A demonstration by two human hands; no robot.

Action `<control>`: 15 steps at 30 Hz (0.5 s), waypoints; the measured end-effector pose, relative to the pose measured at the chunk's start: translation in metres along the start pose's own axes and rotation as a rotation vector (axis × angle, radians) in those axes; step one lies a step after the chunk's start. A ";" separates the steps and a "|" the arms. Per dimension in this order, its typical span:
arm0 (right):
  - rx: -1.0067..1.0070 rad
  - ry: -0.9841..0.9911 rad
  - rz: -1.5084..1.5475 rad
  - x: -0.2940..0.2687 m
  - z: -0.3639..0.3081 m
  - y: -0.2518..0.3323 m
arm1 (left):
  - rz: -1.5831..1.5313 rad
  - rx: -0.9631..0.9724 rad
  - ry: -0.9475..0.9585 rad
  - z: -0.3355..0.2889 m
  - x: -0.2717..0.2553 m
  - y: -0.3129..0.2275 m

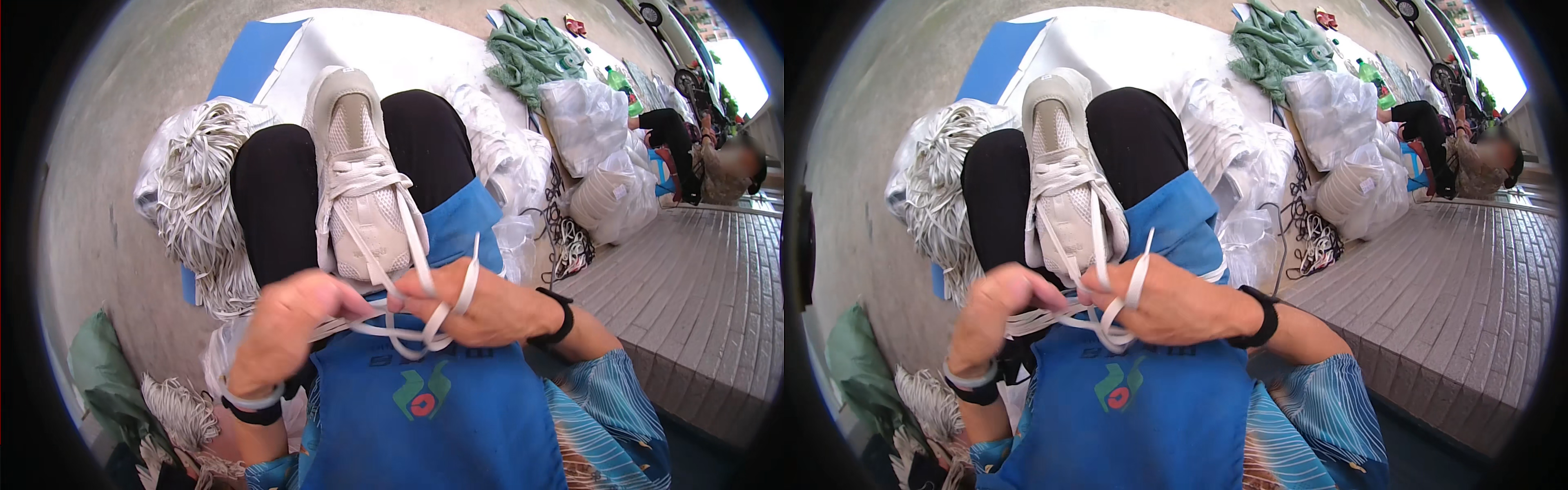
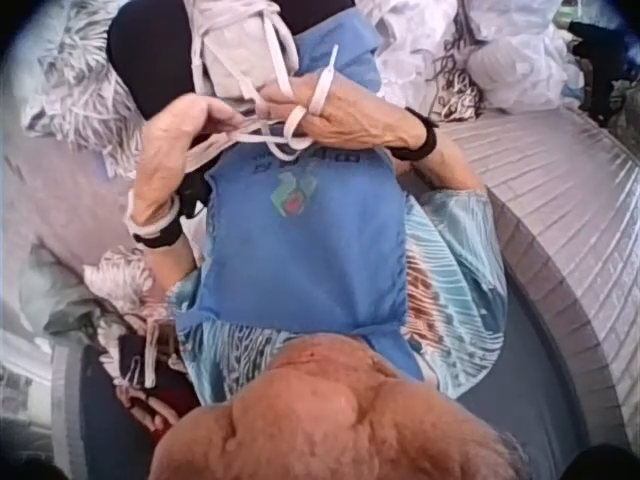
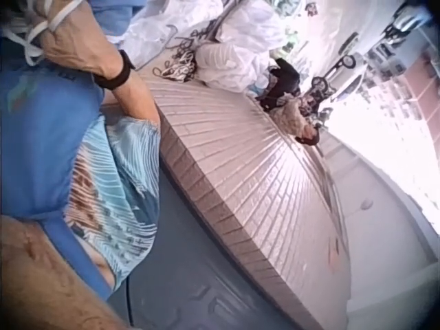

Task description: Lace a white sneaker while sitting down.

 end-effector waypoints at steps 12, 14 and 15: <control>-0.214 0.012 -0.508 0.055 0.021 0.026 | 0.035 -0.112 -0.194 0.035 0.004 0.014; -0.151 0.154 -0.452 0.049 0.007 0.023 | -0.007 -0.078 -0.195 0.027 0.001 0.013; -0.126 0.177 -0.390 0.039 -0.003 0.024 | 0.035 -0.017 -0.210 0.022 -0.003 0.008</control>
Point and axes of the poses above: each hand's wrist, its own z-axis towards the middle knuckle, its own x-axis out of the palm, y = z × x, the point moved 8 cm from there along z, towards the middle knuckle, and after that the axes turned 2 degrees about y, right-handed, at the moved point
